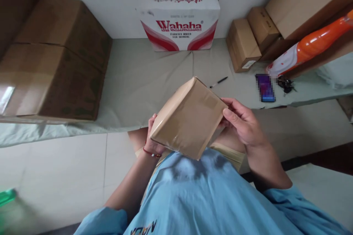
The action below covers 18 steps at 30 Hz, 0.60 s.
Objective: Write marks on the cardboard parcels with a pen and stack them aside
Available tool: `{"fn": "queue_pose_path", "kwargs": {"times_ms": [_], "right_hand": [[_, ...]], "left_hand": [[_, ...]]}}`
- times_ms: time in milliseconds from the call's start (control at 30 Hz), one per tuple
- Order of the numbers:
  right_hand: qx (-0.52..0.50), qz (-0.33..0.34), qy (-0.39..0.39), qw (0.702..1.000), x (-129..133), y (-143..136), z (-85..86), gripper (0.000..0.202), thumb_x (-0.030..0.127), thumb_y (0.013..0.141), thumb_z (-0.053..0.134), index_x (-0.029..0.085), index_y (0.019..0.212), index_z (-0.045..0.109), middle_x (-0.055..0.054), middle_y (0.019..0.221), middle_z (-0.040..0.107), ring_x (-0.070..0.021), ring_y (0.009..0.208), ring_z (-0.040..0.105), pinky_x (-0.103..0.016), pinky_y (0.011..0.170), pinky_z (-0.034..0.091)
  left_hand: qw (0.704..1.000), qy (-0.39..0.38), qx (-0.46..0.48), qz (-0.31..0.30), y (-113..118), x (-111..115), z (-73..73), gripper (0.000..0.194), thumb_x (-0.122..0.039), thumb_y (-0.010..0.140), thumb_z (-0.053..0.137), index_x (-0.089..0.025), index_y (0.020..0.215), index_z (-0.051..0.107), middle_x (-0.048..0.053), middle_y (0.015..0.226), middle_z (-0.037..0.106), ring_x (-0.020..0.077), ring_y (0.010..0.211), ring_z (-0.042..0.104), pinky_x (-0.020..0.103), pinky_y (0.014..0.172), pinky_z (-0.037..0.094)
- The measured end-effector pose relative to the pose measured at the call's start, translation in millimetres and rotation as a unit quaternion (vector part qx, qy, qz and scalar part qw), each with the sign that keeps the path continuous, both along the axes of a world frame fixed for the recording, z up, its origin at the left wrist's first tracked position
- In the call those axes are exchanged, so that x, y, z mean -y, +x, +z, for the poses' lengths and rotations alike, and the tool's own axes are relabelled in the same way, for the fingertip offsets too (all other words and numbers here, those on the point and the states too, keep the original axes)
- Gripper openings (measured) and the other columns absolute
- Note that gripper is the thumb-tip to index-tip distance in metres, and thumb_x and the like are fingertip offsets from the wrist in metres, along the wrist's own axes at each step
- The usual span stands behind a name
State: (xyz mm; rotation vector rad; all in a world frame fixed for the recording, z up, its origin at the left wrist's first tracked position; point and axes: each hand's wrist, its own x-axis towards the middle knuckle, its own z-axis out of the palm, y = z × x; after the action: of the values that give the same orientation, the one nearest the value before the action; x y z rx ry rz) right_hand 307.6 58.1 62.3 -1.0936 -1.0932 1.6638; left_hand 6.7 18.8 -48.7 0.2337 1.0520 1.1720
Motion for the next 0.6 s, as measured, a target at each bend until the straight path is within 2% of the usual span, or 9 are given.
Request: {"fn": "queue_pose_path", "kwargs": {"times_ms": [133, 267, 333, 400, 533, 600], "right_hand": [[-0.003, -0.023, 0.007, 1.000, -1.2, -1.0, -5.5, 0.044, 0.055, 0.096, 0.081, 0.030, 0.131, 0.070, 0.001, 0.096, 0.071, -0.0124, 0.077, 0.071, -0.024, 0.065, 0.065], [0.037, -0.009, 0.042, 0.998, -3.9, 0.8, -14.3, 0.048, 0.059, 0.097, 0.079, 0.029, 0.132, 0.066, 0.001, 0.092, 0.072, -0.0128, 0.072, 0.069, -0.024, 0.061, 0.061], [0.086, -0.021, 0.063, 0.994, -6.9, 3.4, -22.5, 0.049, 0.060, 0.097, 0.078, 0.027, 0.131, 0.068, 0.003, 0.081, 0.068, -0.0111, 0.064, 0.062, -0.023, 0.056, 0.054], [0.141, -0.041, 0.077, 0.986, -11.0, 6.6, -33.7, 0.049, 0.061, 0.096, 0.078, 0.026, 0.129, 0.072, 0.004, 0.076, 0.063, -0.0109, 0.063, 0.056, -0.024, 0.056, 0.049], [0.201, -0.041, 0.069, 0.976, -19.2, 9.9, -59.8, 0.043, 0.058, 0.095, 0.076, 0.023, 0.119, 0.079, 0.000, 0.083, 0.066, -0.0131, 0.072, 0.056, -0.025, 0.060, 0.045], [0.206, -0.031, 0.057, 0.976, -21.7, 9.2, -70.9, 0.046, 0.056, 0.093, 0.076, 0.022, 0.123, 0.078, -0.002, 0.086, 0.068, -0.0138, 0.074, 0.056, -0.026, 0.061, 0.043]], "left_hand": [[0.988, -0.058, 0.135, -0.055, 8.5, -2.6, 0.5, 0.049, -0.067, 0.098, 0.067, -0.021, 0.106, 0.080, 0.008, 0.097, 0.083, 0.0242, 0.078, 0.078, 0.035, 0.066, 0.068], [0.946, -0.091, 0.241, -0.195, 13.7, -1.8, -3.2, 0.065, -0.077, 0.100, 0.058, -0.019, 0.125, 0.075, 0.015, 0.106, 0.083, 0.0269, 0.082, 0.081, 0.025, 0.051, 0.060], [0.930, -0.085, 0.257, -0.249, 15.0, 1.1, -5.6, 0.070, -0.077, 0.103, 0.052, -0.016, 0.131, 0.073, 0.019, 0.106, 0.083, 0.0280, 0.081, 0.082, 0.021, 0.045, 0.055], [0.925, -0.072, 0.254, -0.275, 15.1, 3.1, -7.6, 0.070, -0.073, 0.108, 0.046, -0.012, 0.127, 0.074, 0.020, 0.101, 0.083, 0.0253, 0.074, 0.081, 0.018, 0.044, 0.052], [0.928, -0.057, 0.228, -0.290, 12.9, -2.6, -9.2, 0.065, -0.061, 0.111, 0.046, -0.005, 0.114, 0.078, 0.024, 0.099, 0.082, 0.0191, 0.069, 0.076, 0.015, 0.046, 0.050], [0.926, -0.052, 0.225, -0.298, 12.4, -9.1, -9.4, 0.064, -0.060, 0.110, 0.050, -0.003, 0.107, 0.079, 0.024, 0.099, 0.082, 0.0175, 0.068, 0.074, 0.015, 0.045, 0.049]]}}
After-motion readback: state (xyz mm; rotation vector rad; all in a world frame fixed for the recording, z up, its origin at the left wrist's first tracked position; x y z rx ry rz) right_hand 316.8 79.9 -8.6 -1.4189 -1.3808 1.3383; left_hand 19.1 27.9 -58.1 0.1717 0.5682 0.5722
